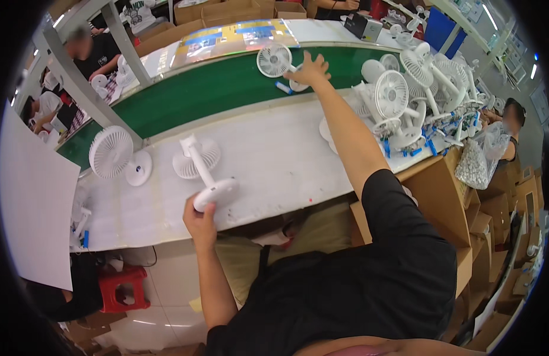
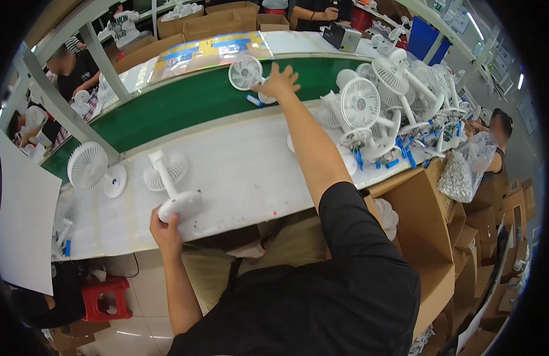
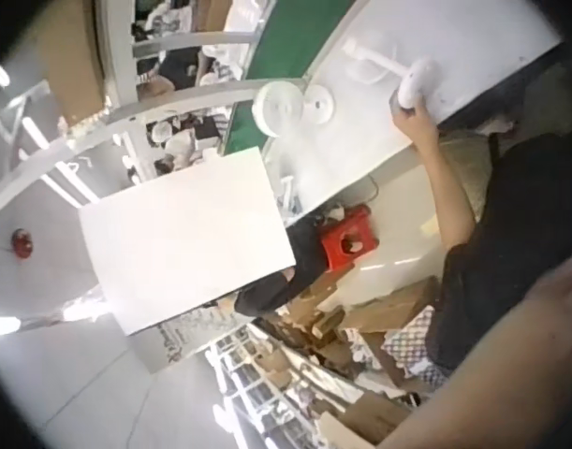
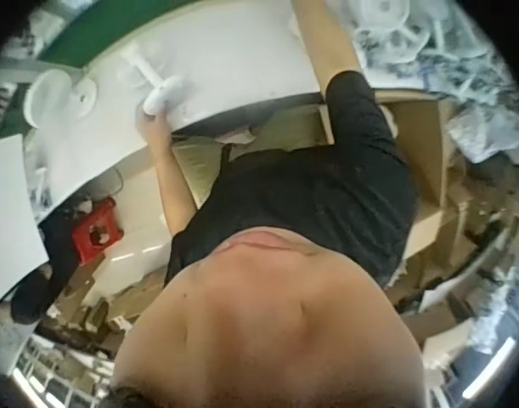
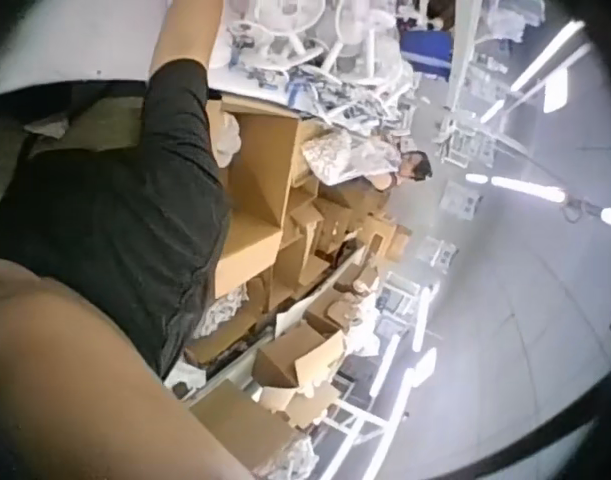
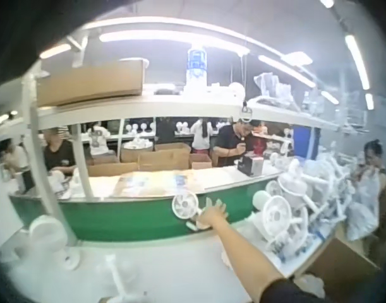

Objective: Assembling small electric fans by connecting internal components and housings.

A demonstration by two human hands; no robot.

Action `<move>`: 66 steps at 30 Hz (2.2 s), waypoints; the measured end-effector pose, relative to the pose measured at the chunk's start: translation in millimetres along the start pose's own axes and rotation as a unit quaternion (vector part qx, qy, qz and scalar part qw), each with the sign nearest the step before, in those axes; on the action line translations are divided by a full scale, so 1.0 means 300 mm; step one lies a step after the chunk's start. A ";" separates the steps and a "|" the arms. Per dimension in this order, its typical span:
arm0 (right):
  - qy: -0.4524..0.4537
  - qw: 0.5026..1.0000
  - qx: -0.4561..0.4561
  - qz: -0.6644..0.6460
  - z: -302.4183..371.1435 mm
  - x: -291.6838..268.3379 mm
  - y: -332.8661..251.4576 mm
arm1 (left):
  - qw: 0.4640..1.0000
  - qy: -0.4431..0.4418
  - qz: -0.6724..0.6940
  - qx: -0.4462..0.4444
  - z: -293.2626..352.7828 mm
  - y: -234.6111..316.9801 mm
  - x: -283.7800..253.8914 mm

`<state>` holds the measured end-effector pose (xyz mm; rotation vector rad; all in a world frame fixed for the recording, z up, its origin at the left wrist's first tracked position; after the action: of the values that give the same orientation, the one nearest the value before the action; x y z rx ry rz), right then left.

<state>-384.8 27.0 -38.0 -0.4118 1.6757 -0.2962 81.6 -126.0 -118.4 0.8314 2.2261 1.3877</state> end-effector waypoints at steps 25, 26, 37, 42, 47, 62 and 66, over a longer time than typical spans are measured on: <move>-0.088 0.959 -0.142 -0.229 0.982 0.081 -0.499 | 0.958 0.024 0.153 0.242 0.082 0.417 -0.129; -0.069 0.961 -0.158 -0.214 1.014 0.079 -0.494 | 0.953 0.005 0.151 0.262 0.080 0.442 -0.123; -0.241 0.888 -0.281 -0.272 0.961 0.053 -0.323 | 0.937 -0.053 0.104 0.329 0.081 0.550 -0.032; -0.158 0.874 -0.244 -0.389 0.927 -0.171 -0.113 | 0.936 -0.070 0.122 0.323 0.085 0.566 0.003; -0.030 0.766 -0.384 -0.515 1.008 -0.465 -0.016 | 0.942 -0.092 0.172 0.272 0.075 0.563 0.057; 0.076 0.681 -0.599 -0.415 1.155 -0.609 -0.019 | 0.927 -0.096 0.154 0.329 0.093 0.619 0.147; 0.086 0.679 -0.603 -0.411 1.158 -0.605 -0.015 | 0.928 -0.086 0.160 0.327 0.094 0.621 0.141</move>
<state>-20.3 115.5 75.9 -2.2233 1.5515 0.2119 118.7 -16.6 36.3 1.5254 2.5054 0.6160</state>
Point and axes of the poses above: each hand's wrist, its own z-axis away from the middle knuckle, its own x-axis out of the palm, y = z × x, the point moved 4 cm from there along -z, towards the middle knuckle, and after that the axes turned 10 degrees about x, right-handed, at the moved point
